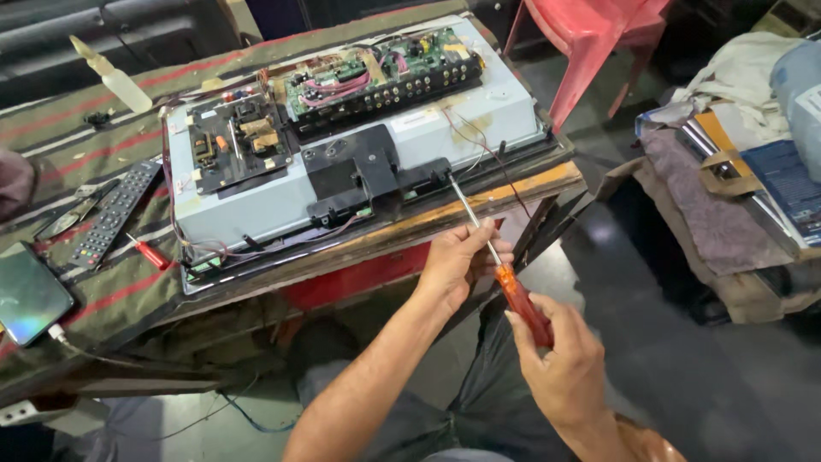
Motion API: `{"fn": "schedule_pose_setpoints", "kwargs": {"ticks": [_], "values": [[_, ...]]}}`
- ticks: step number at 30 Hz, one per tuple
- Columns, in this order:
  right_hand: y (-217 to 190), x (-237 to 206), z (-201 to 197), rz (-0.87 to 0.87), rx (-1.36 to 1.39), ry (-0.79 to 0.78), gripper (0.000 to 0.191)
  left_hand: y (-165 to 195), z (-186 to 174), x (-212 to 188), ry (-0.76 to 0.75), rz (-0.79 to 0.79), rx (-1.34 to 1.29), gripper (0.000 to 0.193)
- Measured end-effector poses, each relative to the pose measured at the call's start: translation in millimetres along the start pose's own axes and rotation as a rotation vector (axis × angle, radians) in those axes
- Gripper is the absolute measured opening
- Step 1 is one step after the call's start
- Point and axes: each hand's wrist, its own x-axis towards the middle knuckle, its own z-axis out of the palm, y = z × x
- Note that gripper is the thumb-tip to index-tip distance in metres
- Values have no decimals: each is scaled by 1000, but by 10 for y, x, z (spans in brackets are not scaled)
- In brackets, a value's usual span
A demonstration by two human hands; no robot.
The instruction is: The person sits at a workbench and uses a large orange-handled screwdriver to unscrew screws from the chassis of an opened television, working around the panel and repositioning the screwdriver on different screws. They set the screwdriver down and reach for another item on the bench at the end.
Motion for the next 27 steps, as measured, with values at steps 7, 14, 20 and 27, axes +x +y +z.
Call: {"fn": "schedule_pose_setpoints", "kwargs": {"ticks": [7,14,20,27], "values": [[219,127,69,782,683,-270,34,169,-8,-77,-211,-66,-179,30],[32,26,-10,-54,94,-23,52,64,7,-15,-53,-10,-28,24],[105,40,77,620,277,-270,33,125,-22,-36,-187,-55,-144,27],[110,12,47,-20,95,48,42,89,31,14,-35,9,78,30]]}}
